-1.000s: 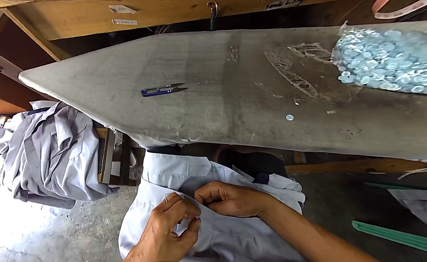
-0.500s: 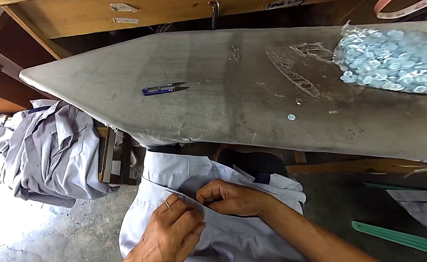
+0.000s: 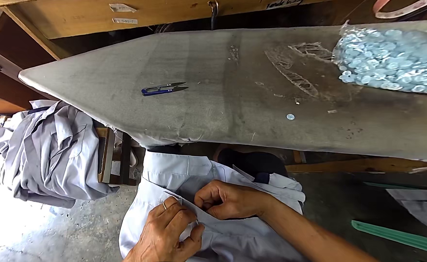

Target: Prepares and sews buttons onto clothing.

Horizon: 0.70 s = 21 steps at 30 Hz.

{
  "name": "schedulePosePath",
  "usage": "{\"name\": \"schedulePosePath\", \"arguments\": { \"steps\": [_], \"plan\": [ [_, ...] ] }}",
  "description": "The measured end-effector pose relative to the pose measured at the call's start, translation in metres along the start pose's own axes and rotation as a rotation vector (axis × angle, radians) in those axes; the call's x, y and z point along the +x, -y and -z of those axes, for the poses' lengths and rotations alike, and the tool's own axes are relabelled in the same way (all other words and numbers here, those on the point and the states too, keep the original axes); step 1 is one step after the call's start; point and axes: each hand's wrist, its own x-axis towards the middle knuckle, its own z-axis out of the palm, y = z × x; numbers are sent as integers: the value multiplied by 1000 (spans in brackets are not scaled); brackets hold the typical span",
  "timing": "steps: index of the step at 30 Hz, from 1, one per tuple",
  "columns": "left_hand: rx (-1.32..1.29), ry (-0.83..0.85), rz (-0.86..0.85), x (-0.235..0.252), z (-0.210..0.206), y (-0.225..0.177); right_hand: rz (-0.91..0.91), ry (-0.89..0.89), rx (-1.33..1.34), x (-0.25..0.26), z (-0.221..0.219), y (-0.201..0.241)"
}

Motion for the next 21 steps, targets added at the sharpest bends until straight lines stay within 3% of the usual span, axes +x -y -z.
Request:
{"name": "schedulePosePath", "arguments": {
  "steps": [6,9,14,18,21],
  "plan": [
    [31,-23,12,5,5,-1,9,-19,-52,2,-3,6],
    [51,107,72,21,21,7,41,-2,-48,1,-1,5],
    [-209,432,217,29,31,17,-17,-63,0,1,3,5],
    [-534,445,485,32,34,14,41,-2,-36,0,7,6],
    [-636,402,551,31,29,15,13,-31,-124,1,4,11]
  ]
}}
